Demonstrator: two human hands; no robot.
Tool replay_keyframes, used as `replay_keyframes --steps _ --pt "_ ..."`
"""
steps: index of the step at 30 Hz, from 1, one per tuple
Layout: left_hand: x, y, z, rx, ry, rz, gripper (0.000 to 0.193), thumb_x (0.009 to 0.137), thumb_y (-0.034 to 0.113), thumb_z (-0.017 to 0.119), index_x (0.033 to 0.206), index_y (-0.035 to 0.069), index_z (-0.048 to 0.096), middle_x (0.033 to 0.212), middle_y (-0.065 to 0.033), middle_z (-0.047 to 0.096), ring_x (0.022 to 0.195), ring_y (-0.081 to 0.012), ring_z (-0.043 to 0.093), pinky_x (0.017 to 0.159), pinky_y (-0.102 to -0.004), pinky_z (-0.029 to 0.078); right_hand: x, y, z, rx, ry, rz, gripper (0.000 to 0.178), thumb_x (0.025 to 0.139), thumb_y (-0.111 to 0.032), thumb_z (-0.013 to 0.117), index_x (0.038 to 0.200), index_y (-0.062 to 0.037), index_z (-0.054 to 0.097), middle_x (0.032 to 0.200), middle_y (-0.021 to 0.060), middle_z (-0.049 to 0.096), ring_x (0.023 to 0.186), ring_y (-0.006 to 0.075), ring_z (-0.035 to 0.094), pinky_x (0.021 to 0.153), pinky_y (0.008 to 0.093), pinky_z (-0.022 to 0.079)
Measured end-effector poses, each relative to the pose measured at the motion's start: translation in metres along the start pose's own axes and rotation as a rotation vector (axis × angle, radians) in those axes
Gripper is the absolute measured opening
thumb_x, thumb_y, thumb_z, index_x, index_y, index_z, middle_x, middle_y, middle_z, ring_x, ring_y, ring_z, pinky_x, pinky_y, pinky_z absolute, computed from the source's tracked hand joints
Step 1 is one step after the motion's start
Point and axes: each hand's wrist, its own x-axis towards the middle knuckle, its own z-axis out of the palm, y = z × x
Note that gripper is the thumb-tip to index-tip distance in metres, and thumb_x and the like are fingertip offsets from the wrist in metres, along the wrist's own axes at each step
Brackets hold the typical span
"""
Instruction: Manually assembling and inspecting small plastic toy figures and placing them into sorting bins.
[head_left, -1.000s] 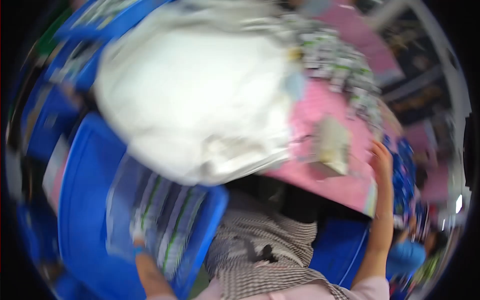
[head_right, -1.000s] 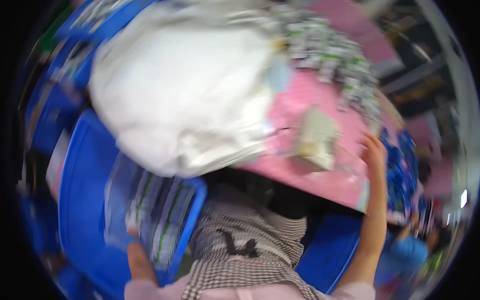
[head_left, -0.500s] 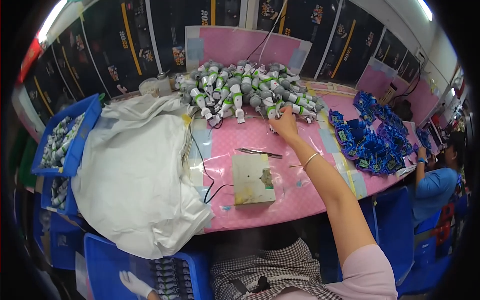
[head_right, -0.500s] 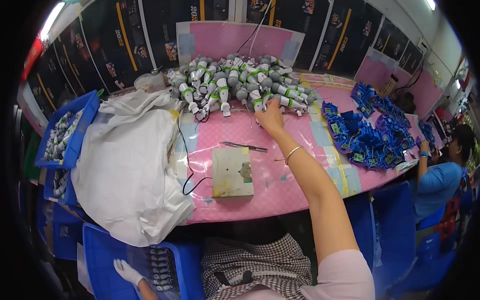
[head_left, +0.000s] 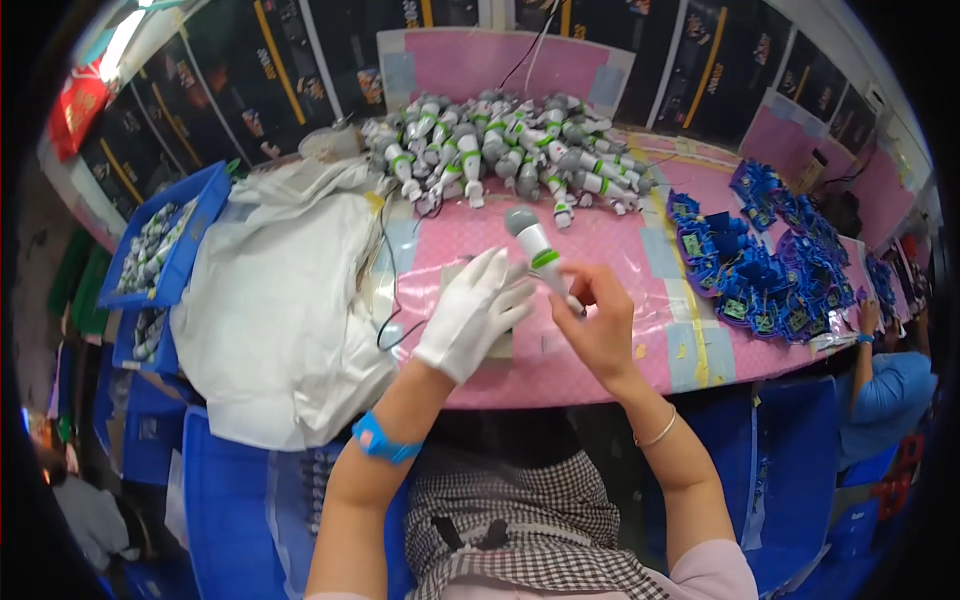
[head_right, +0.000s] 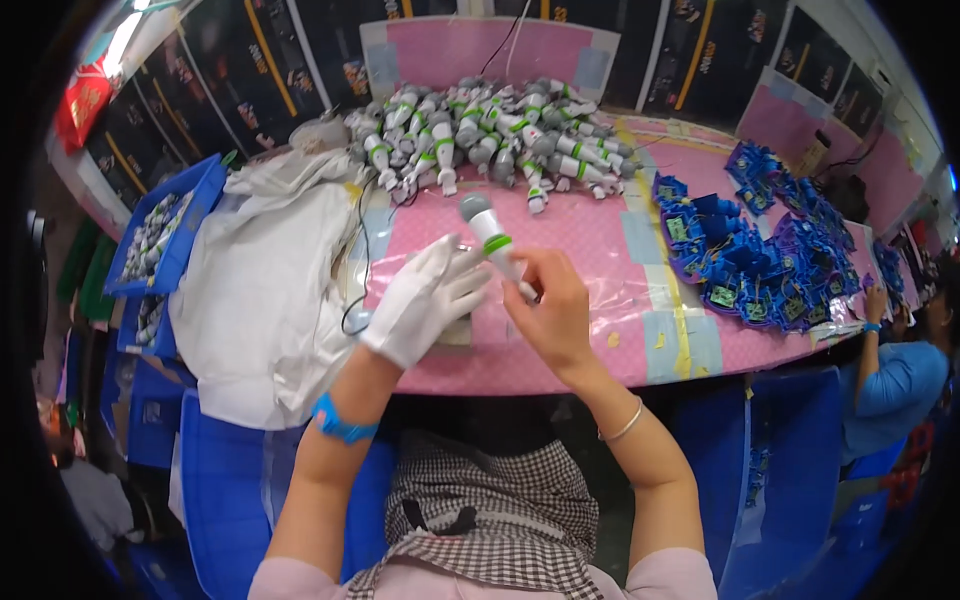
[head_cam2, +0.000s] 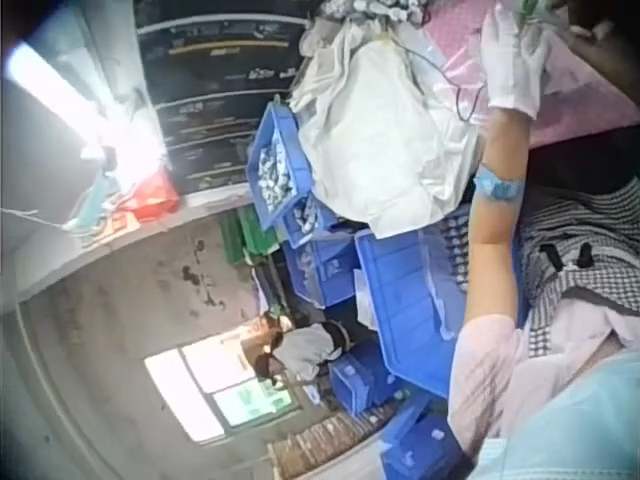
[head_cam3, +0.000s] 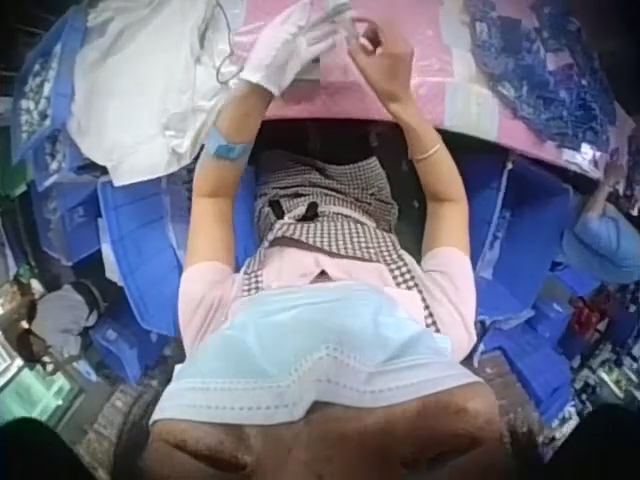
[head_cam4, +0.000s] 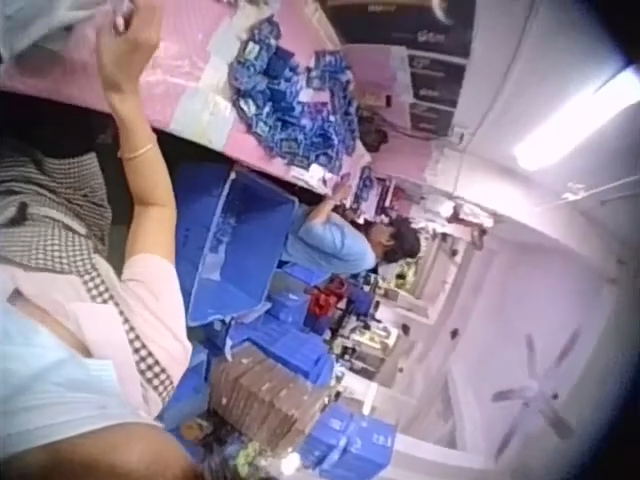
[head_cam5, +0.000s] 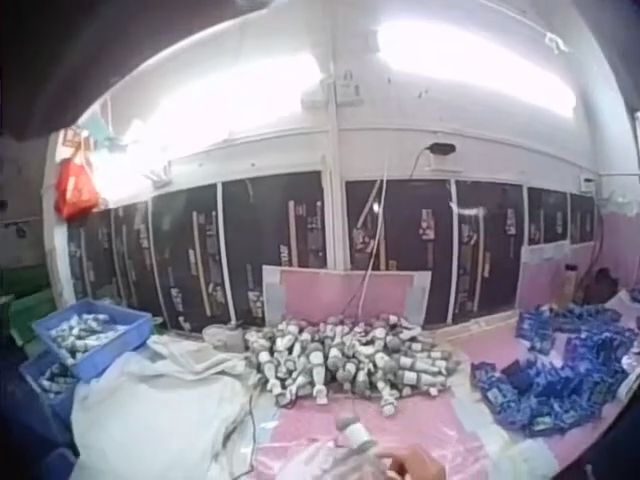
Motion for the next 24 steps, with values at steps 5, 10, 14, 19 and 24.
replay_keyframes --steps 5,10,14,19,24 --pt "0.009 -0.017 0.002 -0.185 0.164 0.053 0.033 0.094 0.03 0.048 0.117 0.006 0.045 0.107 -0.0098 0.056 0.094 -0.0232 0.058 0.089 -0.042 0.047 -0.04 0.004 -0.006 0.325 -0.363 -0.164 0.039 0.074 -0.004 0.071 0.111 -0.0015 0.058 0.089 0.0023 0.056 0.085 0.0098 0.053 0.071 0.0271 0.046" --pt "-0.011 -0.014 -0.016 -0.488 0.02 -0.079 0.03 0.094 0.024 0.049 0.117 0.004 0.045 0.107 -0.0114 0.056 0.091 -0.0238 0.058 0.091 -0.0435 0.048 -0.049 -0.002 0.001 0.278 -0.49 -0.216 0.039 0.071 0.004 0.069 0.109 -0.0054 0.062 0.086 0.0064 0.062 0.073 0.0128 0.061 0.064 0.0253 0.05" --pt "-0.027 -0.01 -0.019 -0.425 -0.01 -0.097 0.038 0.096 0.035 0.041 0.119 0.005 0.045 0.104 -0.0098 0.056 0.084 -0.0212 0.057 0.08 -0.0388 0.049 -0.049 -0.004 0.006 0.16 -0.573 -0.337 0.036 0.074 0.002 0.068 0.109 -0.004 0.062 0.09 0.0064 0.065 0.07 0.0131 0.062 0.063 0.0247 0.051" --pt "-0.063 -0.018 -0.013 0.11 0.046 -0.048 0.053 0.097 0.048 0.027 0.114 0.002 0.048 0.09 -0.0072 0.059 0.071 -0.0151 0.055 0.067 -0.0287 0.048 -0.021 0.0 -0.015 0.285 -0.77 0.268 0.026 0.086 -0.01 0.061 0.108 0.0023 0.061 0.104 0.0113 0.065 0.068 0.0146 0.064 0.065 0.0251 0.052" --pt "-0.099 -0.038 -0.018 0.171 0.15 -0.199 0.054 0.098 0.046 0.027 0.121 0.001 0.045 0.094 -0.011 0.06 0.075 -0.0177 0.058 0.07 -0.0304 0.049 -0.014 0.0 0.006 0.925 -0.189 0.513 0.032 0.091 -0.02 0.055 0.114 0.0019 0.057 0.101 0.0126 0.065 0.064 0.0116 0.064 0.061 0.0247 0.054"
